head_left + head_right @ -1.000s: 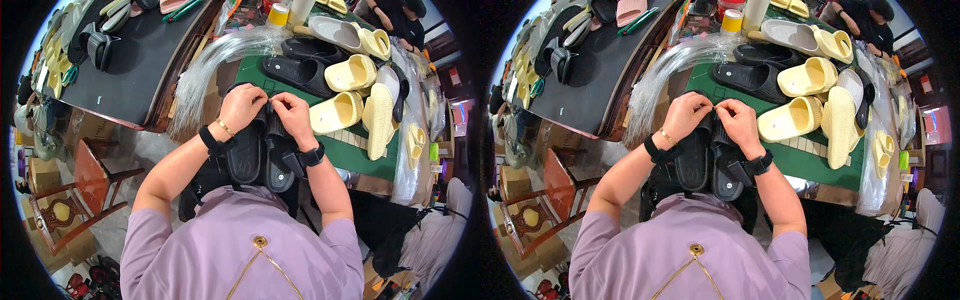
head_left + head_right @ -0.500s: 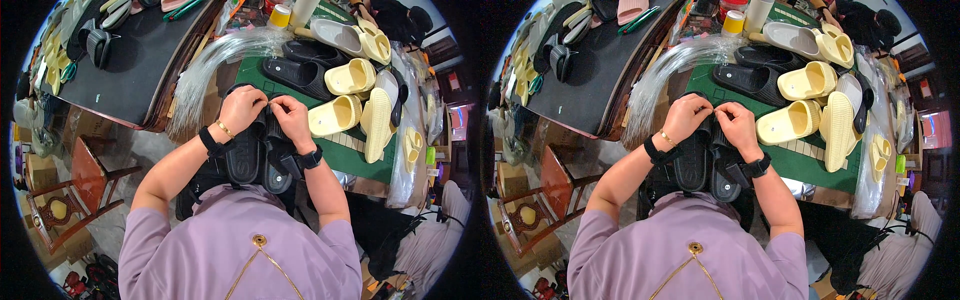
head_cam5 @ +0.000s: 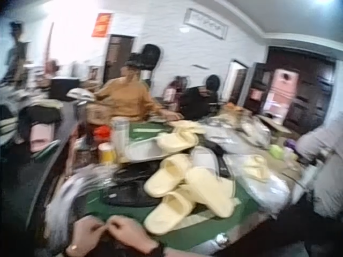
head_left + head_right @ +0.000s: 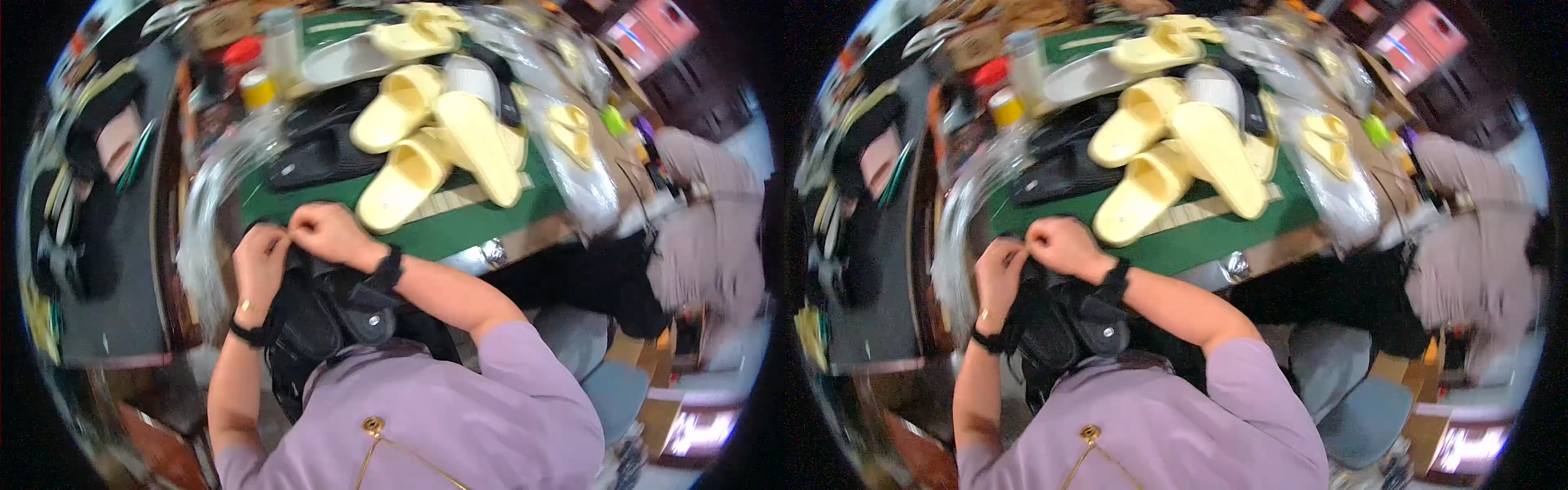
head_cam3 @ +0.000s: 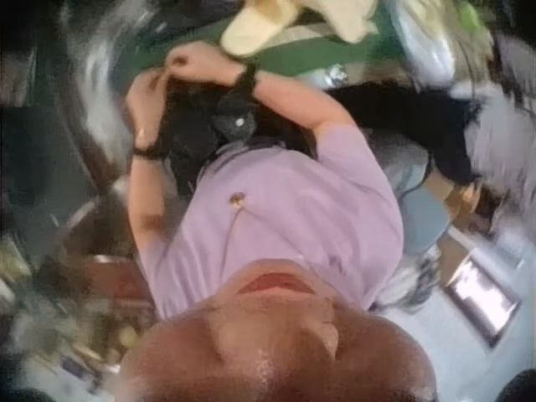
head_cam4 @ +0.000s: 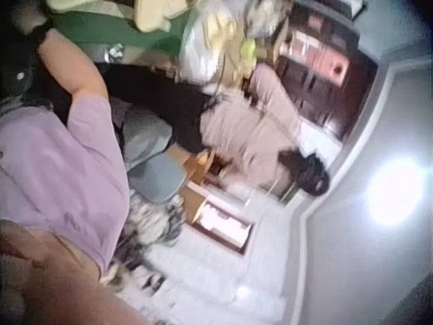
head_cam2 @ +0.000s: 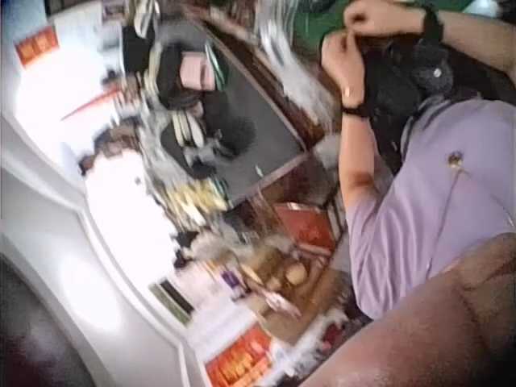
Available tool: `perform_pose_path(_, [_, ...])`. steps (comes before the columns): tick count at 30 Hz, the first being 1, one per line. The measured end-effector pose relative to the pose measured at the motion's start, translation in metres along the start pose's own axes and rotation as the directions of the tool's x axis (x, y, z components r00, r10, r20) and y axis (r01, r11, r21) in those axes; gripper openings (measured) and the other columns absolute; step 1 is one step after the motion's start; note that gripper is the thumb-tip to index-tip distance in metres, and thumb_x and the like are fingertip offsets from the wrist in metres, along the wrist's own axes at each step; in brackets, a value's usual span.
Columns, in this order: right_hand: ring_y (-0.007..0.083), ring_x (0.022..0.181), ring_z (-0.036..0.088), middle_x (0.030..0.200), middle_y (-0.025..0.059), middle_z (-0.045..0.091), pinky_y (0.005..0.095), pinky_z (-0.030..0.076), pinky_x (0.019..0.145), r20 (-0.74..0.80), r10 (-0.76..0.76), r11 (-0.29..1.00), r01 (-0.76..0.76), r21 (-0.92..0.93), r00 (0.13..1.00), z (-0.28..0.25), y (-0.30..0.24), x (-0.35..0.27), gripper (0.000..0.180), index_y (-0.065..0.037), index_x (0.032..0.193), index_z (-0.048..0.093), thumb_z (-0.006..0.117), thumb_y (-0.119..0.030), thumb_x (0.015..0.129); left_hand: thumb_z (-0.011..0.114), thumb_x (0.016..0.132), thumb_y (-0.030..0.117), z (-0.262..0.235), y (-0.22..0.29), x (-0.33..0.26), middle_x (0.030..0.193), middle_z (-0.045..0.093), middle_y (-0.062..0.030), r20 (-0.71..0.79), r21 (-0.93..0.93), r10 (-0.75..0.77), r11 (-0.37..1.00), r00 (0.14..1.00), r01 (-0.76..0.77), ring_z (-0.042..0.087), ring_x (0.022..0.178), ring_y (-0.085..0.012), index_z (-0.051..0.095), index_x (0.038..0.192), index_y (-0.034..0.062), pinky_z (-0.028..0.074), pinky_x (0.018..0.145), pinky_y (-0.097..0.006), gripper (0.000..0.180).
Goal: Assembling and finishing slides/sandals by hand-tying and trimming components at a factory workbench.
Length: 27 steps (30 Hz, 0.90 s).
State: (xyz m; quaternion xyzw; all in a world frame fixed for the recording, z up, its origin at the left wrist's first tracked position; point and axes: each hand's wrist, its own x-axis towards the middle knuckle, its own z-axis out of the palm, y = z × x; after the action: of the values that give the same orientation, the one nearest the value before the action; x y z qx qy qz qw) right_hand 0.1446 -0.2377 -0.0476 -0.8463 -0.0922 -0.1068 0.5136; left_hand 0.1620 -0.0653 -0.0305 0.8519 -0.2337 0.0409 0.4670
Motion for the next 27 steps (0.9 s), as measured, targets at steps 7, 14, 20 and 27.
perform_pose_path(7, [0.0337,0.072,0.064,0.075,0.0123,0.066,0.0430,0.050,0.064,-0.023,0.006,0.998,-0.008,-0.064,1.000,-0.007,0.010,-0.006,0.013,-0.007,0.078,0.066,0.065,-0.019,0.074,0.067,0.083,0.001,0.013,-0.007,0.002,0.083,0.064,-0.0120,0.047,-0.012,0.038,0.999,0.998,-0.038,0.060,0.074,-0.0216,0.066,0.087,-0.0022,0.048,0.068,-0.031,0.006])
perform_pose_path(14, [0.0312,0.063,0.064,0.066,0.0110,0.065,0.0410,0.048,0.058,-0.136,-0.004,1.000,0.004,0.001,0.991,0.009,0.006,-0.007,0.013,-0.006,0.071,0.067,0.065,-0.018,0.069,0.065,0.089,0.005,0.003,-0.012,-0.004,0.083,0.063,-0.0070,0.036,-0.072,-0.008,0.997,0.999,0.010,0.055,0.073,-0.0151,0.065,0.093,-0.0032,0.046,0.069,-0.029,0.010])
perform_pose_path(20, [0.0299,0.061,0.064,0.065,0.0092,0.066,0.0414,0.048,0.056,-0.170,-0.002,1.000,0.001,-0.007,0.985,0.006,0.012,-0.006,0.010,-0.008,0.066,0.068,0.065,-0.017,0.066,0.065,0.089,0.007,0.008,-0.016,0.003,0.081,0.063,-0.0064,0.079,-0.050,-0.006,0.999,0.997,0.010,0.054,0.070,-0.0141,0.064,0.091,-0.0037,0.045,0.067,-0.027,0.011])
perform_pose_path(27, [0.0311,0.067,0.064,0.070,0.0104,0.066,0.0428,0.047,0.060,0.022,-0.005,1.000,0.006,-0.031,1.000,0.006,0.003,0.000,0.021,-0.008,0.075,0.068,0.068,-0.029,0.072,0.068,0.085,0.004,-0.001,-0.011,-0.002,0.085,0.066,-0.0122,0.044,-0.022,-0.034,0.999,0.998,0.035,0.060,0.077,-0.0185,0.065,0.089,-0.0044,0.049,0.074,-0.031,0.010])
